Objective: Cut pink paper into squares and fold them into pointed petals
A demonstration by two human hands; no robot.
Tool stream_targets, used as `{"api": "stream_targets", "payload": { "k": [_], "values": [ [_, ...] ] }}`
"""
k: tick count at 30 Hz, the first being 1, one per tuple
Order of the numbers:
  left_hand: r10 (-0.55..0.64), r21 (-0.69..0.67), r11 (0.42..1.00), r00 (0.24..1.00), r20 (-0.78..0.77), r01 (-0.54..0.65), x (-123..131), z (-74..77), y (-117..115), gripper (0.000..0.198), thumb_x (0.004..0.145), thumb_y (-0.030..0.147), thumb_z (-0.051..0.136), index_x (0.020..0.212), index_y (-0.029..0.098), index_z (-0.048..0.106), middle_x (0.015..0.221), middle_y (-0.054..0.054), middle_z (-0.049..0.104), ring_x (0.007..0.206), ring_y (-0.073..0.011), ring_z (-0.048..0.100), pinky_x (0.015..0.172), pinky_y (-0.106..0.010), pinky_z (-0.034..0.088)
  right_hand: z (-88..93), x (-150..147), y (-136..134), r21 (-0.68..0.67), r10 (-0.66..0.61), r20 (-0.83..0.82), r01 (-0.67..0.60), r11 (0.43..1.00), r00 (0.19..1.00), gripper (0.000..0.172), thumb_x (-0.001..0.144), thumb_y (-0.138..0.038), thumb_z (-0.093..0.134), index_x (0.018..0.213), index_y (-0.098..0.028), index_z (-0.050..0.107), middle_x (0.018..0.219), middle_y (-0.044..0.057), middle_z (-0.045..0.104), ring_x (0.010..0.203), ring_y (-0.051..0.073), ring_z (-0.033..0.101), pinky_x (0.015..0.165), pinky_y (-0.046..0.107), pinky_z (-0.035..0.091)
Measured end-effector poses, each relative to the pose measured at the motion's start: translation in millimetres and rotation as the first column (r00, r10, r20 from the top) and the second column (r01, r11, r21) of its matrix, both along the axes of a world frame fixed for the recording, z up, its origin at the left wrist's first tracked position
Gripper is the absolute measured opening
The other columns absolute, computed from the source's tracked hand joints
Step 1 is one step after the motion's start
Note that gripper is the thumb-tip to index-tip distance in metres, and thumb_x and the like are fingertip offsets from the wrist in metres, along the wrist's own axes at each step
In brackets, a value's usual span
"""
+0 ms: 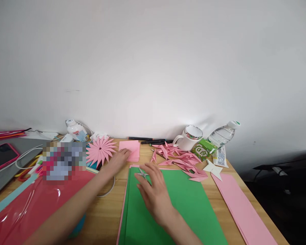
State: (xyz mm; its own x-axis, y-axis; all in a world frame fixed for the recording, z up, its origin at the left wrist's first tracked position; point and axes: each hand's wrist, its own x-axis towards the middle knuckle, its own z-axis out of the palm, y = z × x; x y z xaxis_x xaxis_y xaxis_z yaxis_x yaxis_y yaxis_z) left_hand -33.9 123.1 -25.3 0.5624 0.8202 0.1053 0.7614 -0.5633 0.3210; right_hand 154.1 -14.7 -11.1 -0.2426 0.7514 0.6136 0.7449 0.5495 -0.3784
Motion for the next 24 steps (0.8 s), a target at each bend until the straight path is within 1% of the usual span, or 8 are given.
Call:
{"api": "stream_targets", "payload": {
  "k": [3, 7, 10, 13, 16, 19, 21, 24],
  "values": [
    [0.005, -0.018, 1.0, 0.999, 0.042, -0.004, -3, -1.5, 2, 0.029, 0.079, -0.001, 0.037, 0.092, 0.015, 0.057, 0.097, -0.01, 0.062, 0.093, -0.0209, 0.058, 0.082, -0.033, 0.043, -25.6, -5, 3, -0.086, -0.008, 0.215, 0.027, 0.996, 0.977, 0.031, 0.087, -0.015, 0.051, 0.116, -0.026, 0.06, 0.13, 0.012, 0.053, 0.129, 0.031, 0.038, 0.099, 0.058, 0.037],
    [0.075, -0.049, 0.996, 0.99, 0.118, -0.069, -5, -0.5, 2, 0.022, 0.081, 0.004, 0.038, 0.08, 0.015, 0.057, 0.08, -0.009, 0.062, 0.075, -0.021, 0.059, 0.071, -0.033, 0.044, -48.7, -1, 8, -0.136, -0.105, 0.336, 0.158, 0.978, 0.936, 0.037, 0.085, -0.009, 0.048, 0.117, -0.023, 0.06, 0.127, 0.013, 0.056, 0.125, 0.03, 0.044, 0.099, 0.054, 0.037],
    [0.137, -0.058, 0.99, 0.964, 0.226, -0.127, -9, 9.0, -1, 0.017, 0.078, 0.007, 0.043, 0.073, 0.016, 0.055, 0.081, -0.007, 0.063, 0.08, -0.0207, 0.059, 0.075, -0.033, 0.044, -49.1, 6, 13, -0.129, -0.213, 0.308, 0.263, 0.956, 0.927, 0.044, 0.081, 0.001, 0.042, 0.112, -0.022, 0.064, 0.123, 0.013, 0.059, 0.122, 0.03, 0.047, 0.098, 0.053, 0.038],
    [0.21, -0.057, 0.977, 0.901, 0.38, -0.204, -15, 26.4, -7, 0.011, 0.078, 0.012, 0.047, 0.07, 0.018, 0.053, 0.089, -0.007, 0.063, 0.093, -0.021, 0.057, 0.085, -0.034, 0.041, -41.1, 6, 20, -0.17, -0.302, 0.133, 0.322, 0.931, 0.944, 0.039, 0.082, -0.001, 0.041, 0.104, -0.021, 0.067, 0.119, 0.015, 0.06, 0.118, 0.033, 0.049, 0.096, 0.058, 0.037],
    [0.309, -0.109, 0.948, 0.781, 0.542, -0.3, -21, 42.7, -15, 0.015, 0.085, 0.027, 0.043, 0.081, 0.017, 0.054, 0.083, -0.007, 0.063, 0.083, -0.0189, 0.058, 0.077, -0.032, 0.045, -29.5, -6, 29, -0.319, -0.227, -0.281, 0.132, 0.938, 0.933, 0.027, 0.086, -0.02, 0.051, 0.111, -0.022, 0.061, 0.111, 0.014, 0.063, 0.108, 0.03, 0.057, 0.091, 0.053, 0.045],
    [0.367, -0.301, 0.929, 0.627, 0.688, -0.214, -24, 48.3, -25, 0.025, 0.085, 0.04, 0.044, 0.088, 0.017, 0.054, 0.075, -0.003, 0.064, 0.07, -0.0152, 0.06, 0.064, -0.026, 0.048, -19.0, -26, 42, -0.41, -0.17, -0.753, -0.251, 0.877, 0.635, 0.048, 0.082, -0.04, 0.059, 0.126, -0.024, 0.048, 0.112, 0.012, 0.062, 0.095, 0.025, 0.064, 0.078, 0.044, 0.055],
    [0.465, -0.499, 0.865, 0.451, 0.762, -0.049, -26, 45.4, -32, 0.031, 0.076, 0.047, 0.055, 0.085, 0.017, 0.055, 0.074, -0.002, 0.065, 0.064, -0.0147, 0.06, 0.059, -0.026, 0.048, -15.2, -38, 50, -0.4, -0.205, -0.863, -0.38, 0.834, 0.461, 0.05, 0.078, -0.048, 0.061, 0.12, -0.022, 0.051, 0.103, 0.009, 0.065, 0.089, 0.023, 0.065, 0.071, 0.039, 0.057],
    [0.523, -0.587, 0.809, 0.413, 0.746, 0.037, -28, 34.9, -41, 0.038, 0.067, 0.049, 0.066, 0.083, 0.016, 0.058, 0.071, -0.002, 0.065, 0.06, -0.0146, 0.059, 0.053, -0.025, 0.047, -16.0, -50, 59, -0.456, -0.288, -0.857, -0.367, 0.811, 0.428, 0.037, 0.071, -0.047, 0.067, 0.093, -0.018, 0.063, 0.082, 0.004, 0.066, 0.068, 0.017, 0.062, 0.057, 0.03, 0.056]
  ]
}}
